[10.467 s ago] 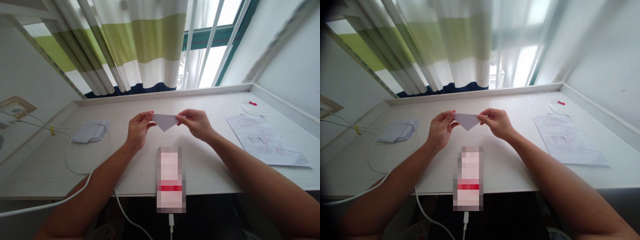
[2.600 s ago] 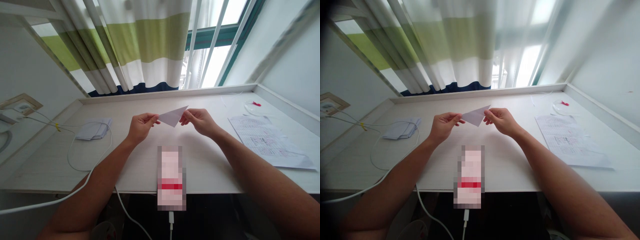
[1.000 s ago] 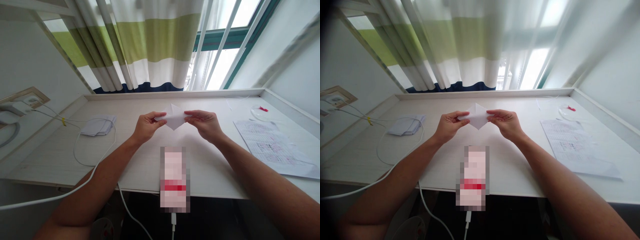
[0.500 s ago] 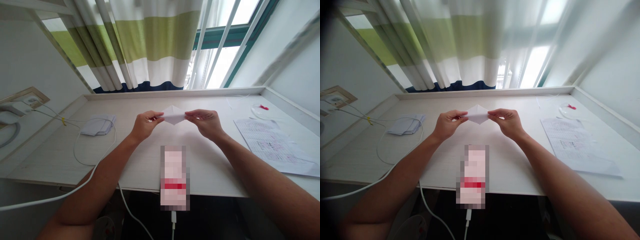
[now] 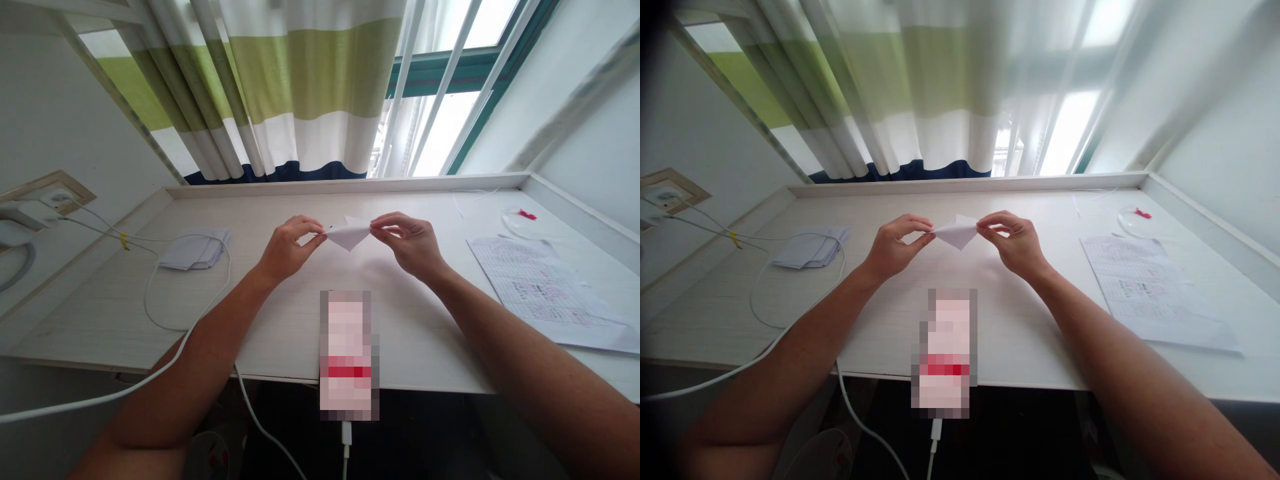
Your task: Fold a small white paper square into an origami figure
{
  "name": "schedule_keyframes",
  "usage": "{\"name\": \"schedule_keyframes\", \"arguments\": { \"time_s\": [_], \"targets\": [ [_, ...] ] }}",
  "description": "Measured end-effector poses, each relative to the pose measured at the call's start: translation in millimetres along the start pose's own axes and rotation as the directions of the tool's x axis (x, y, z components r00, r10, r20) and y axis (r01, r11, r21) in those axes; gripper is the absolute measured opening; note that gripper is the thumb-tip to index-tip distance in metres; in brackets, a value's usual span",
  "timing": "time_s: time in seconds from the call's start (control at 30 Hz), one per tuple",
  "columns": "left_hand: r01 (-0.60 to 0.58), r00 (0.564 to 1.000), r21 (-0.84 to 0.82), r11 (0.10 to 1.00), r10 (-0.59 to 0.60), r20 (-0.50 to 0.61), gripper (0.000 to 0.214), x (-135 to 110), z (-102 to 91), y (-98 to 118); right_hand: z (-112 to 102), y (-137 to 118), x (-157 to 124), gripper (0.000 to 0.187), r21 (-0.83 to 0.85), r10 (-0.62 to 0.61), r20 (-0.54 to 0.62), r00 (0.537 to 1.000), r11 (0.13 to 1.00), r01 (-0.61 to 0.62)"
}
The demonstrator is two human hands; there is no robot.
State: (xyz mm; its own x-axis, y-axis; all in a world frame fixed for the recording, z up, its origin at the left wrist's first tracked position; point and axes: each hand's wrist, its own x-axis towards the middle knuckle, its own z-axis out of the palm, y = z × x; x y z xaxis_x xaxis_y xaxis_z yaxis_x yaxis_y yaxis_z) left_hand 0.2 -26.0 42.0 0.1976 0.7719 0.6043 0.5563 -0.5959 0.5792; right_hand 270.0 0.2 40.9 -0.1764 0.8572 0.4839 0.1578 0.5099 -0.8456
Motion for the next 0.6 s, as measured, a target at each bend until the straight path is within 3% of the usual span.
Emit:
{"name": "schedule_keyframes", "arguments": {
  "time_s": [0.17, 0.43, 0.6],
  "targets": [
    [0.145, 0.987, -0.078, 0.986, -0.139, 0.085, 0.042, -2.3, 3.3, -0.7, 1.1, -4.5, -0.8, 0.009, 0.018, -0.009, 0.023, 1.000, 1.000, 0.009],
    [0.261, 0.958, -0.281, 0.924, -0.284, -0.043, 0.036, -2.3, 6.1, 2.7, -2.2, -2.1, 0.3, 0.014, 0.083, 0.050, -0.038, 0.998, 0.995, -0.047],
    [0.306, 0.941, -0.433, 0.848, -0.338, 0.002, 0.043, -1.9, 6.7, 3.9, -2.6, -3.0, 0.9, 0.016, 0.141, 0.080, -0.049, 0.996, 0.987, -0.073]
  ]
}}
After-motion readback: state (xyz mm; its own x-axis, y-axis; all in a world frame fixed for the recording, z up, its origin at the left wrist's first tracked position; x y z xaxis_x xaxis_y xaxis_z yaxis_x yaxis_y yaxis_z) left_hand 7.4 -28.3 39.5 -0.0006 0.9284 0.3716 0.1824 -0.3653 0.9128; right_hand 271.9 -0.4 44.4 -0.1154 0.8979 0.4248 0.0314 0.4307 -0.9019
